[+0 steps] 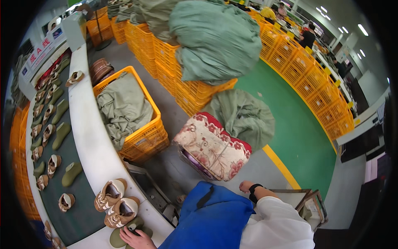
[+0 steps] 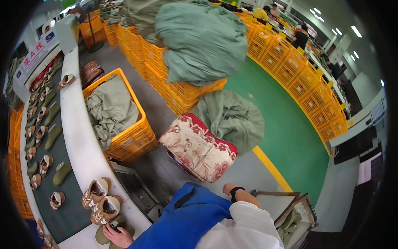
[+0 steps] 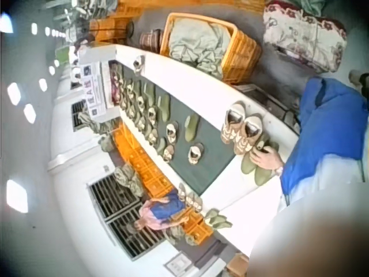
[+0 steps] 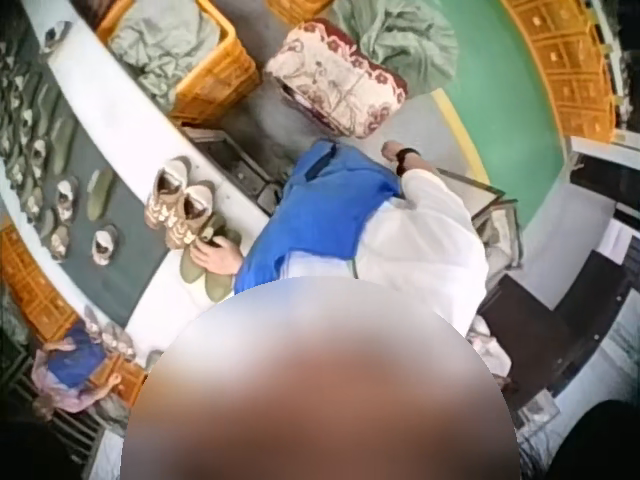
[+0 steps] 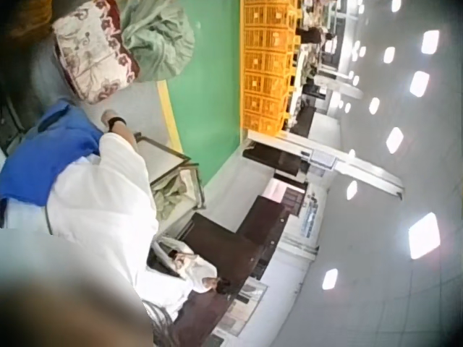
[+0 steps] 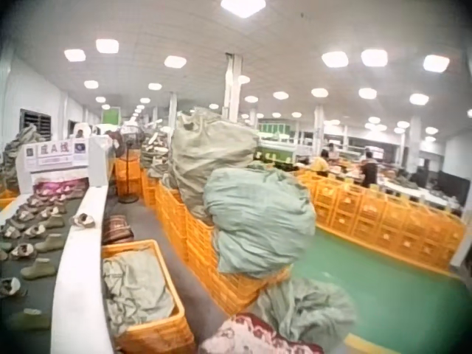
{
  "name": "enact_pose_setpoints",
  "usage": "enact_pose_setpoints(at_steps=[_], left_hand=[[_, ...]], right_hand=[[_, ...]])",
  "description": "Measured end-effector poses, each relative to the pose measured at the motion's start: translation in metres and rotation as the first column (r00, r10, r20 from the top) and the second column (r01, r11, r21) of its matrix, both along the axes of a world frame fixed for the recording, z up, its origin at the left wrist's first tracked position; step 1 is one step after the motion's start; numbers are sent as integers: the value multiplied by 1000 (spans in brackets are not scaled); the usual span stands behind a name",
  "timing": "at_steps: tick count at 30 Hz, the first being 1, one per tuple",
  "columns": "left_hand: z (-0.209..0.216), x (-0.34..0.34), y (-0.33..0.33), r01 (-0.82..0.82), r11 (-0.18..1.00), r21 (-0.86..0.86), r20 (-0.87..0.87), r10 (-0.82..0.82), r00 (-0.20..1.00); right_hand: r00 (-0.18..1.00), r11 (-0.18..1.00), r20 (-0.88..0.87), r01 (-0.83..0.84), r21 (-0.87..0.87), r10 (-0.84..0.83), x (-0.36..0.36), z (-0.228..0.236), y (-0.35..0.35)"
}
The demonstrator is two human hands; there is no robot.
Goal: The person inserts green shoe lasts into brown and white sneakers on a factory table, then places the assembled shoes into a large green sack. The person repeats this process with multiple pairs of shoes throughout the clip.
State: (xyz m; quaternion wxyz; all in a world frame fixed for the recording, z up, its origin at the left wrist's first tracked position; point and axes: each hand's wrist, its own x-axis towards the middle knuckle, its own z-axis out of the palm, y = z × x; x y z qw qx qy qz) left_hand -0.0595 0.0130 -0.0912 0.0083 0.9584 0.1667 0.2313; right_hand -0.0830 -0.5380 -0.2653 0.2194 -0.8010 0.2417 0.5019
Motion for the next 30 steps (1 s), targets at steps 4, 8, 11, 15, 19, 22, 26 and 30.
enact_pose_setpoints(at_steps=[4, 8, 11, 15, 19, 22, 26, 30], left_hand=[[-15, -6, 10, -64, 995, -76, -125, 54, 991], [-31, -11, 23, -21, 998, -54, -99, 15, 995], [-27, -8, 24, -51, 995, -89, -135, 39, 990], [-8, 6, -27, 58, 996, 63, -38, -56, 998], [-7, 48, -151, 411, 862, -298, -44, -442, 896], [-38, 72, -281, 655, 584, -480, -288, -810, 511], [-76, 91, -430, 618, 338, -710, -443, -896, -19], [-91, 127, -535, 740, 125, -661, -242, -969, -53]], right_hand=[[931, 926, 74, 345, 151, -359, -23, -4, -18], [853, 879, 227, 427, 214, -469, -55, -13, -59], [815, 852, 276, 435, 289, -510, -93, -29, -95], [885, 967, 390, 228, 110, -253, -145, -41, -136], [840, 937, 426, 344, 62, -337, -200, -34, -172], [798, 902, 448, 430, 47, -404, -239, -31, -192], [723, 839, 473, 541, 66, -503, -274, -33, -201], [677, 772, 425, 630, 86, -600, -285, -29, -197]])
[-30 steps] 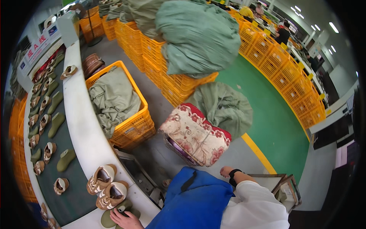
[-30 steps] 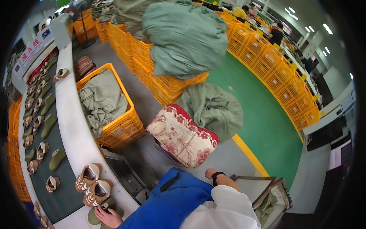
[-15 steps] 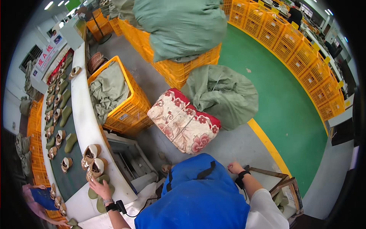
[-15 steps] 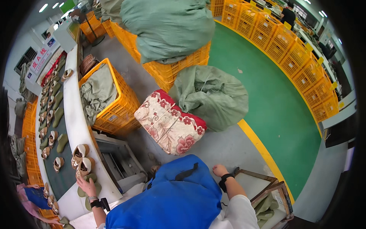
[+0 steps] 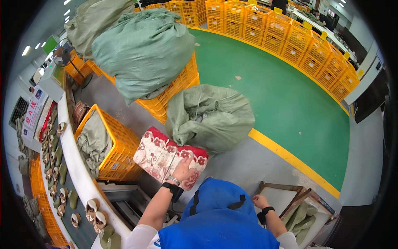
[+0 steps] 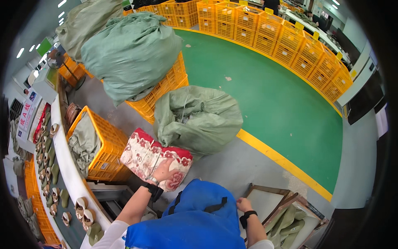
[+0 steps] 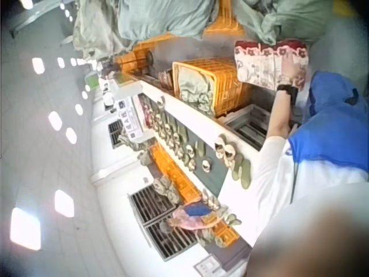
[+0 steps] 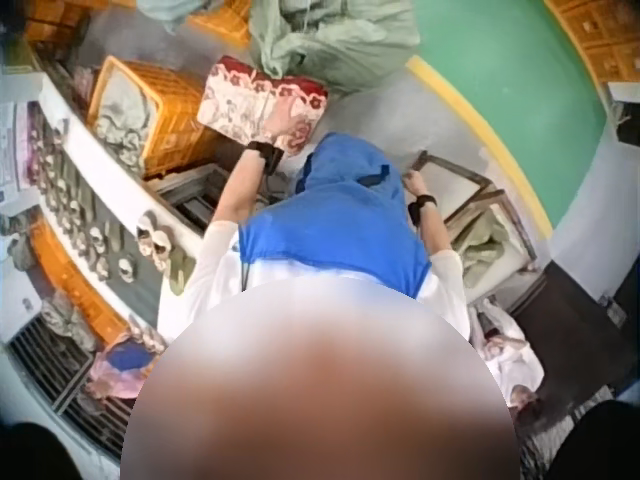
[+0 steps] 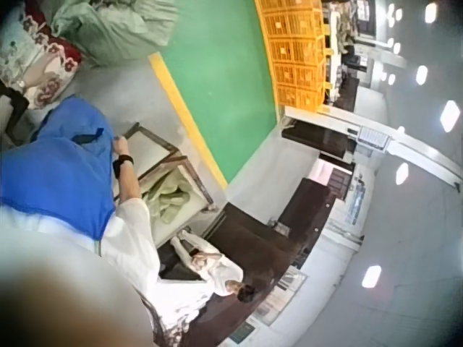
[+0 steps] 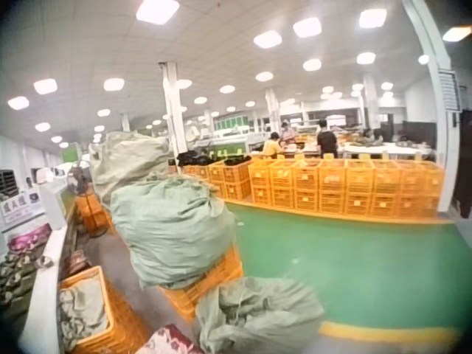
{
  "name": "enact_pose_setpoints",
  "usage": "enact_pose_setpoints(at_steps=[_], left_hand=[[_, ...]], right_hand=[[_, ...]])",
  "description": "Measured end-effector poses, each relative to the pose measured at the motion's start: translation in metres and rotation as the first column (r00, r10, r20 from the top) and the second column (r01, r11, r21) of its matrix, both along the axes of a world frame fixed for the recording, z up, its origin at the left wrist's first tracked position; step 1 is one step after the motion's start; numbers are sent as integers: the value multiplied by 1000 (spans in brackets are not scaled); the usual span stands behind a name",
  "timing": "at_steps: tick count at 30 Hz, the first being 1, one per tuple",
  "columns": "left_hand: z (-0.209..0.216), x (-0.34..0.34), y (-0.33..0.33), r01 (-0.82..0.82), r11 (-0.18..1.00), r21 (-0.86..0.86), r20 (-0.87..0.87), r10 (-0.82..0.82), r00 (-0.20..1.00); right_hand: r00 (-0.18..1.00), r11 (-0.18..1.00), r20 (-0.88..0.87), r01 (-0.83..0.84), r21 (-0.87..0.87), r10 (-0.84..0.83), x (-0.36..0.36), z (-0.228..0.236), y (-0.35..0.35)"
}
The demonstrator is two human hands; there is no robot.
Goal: The person inserts green shoe lasts into brown and white sneakers on a factory table, then places the assembled shoes into a large green sack. The person repeats this process with multiple pairs of shoes throughout the clip.
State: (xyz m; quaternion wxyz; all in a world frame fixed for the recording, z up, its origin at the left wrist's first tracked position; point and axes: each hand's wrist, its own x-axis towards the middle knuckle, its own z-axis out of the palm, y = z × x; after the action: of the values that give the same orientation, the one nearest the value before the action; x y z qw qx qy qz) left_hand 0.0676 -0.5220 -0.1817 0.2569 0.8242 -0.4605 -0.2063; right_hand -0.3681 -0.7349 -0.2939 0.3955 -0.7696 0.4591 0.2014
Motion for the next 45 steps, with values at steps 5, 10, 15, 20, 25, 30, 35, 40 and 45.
enact_pose_setpoints(at_steps=[5, 10, 15, 20, 25, 30, 35, 40, 45], left_hand=[[-8, 55, -108, -158, 967, -201, 254, 207, 945], [-63, 116, -203, -415, 910, 13, 275, 396, 876], [-145, 76, -238, 530, 751, 393, -686, -145, 713], [-156, 6, -250, 771, 586, 249, -796, -330, 508], [-160, 88, -250, -3, 926, 377, -526, 216, 822], [-214, 183, -200, -380, 833, 403, -178, 478, 860], [-239, 292, -147, -683, 417, 601, 323, 654, 684], [-197, 371, -169, -762, 331, 557, 565, 520, 640], [-172, 337, -266, -422, 762, 491, 407, 228, 885]], right_hand=[[997, 995, -73, -33, 95, 40, 4, 17, -12], [980, 993, -182, -66, 94, 82, 39, 37, -73], [891, 919, -232, -392, 43, 391, 138, 52, -170], [955, 963, 185, -198, -184, 231, 319, 31, -244], [797, 821, 225, -571, -24, 561, 497, -41, -247], [996, 794, 91, -37, 606, -23, 571, -134, -252], [528, 597, 297, 602, 530, -795, 559, -141, -417], [791, 905, 608, 306, -294, -69, 589, -83, -564], [914, 914, 188, -302, -270, 358, 624, -77, -547]])
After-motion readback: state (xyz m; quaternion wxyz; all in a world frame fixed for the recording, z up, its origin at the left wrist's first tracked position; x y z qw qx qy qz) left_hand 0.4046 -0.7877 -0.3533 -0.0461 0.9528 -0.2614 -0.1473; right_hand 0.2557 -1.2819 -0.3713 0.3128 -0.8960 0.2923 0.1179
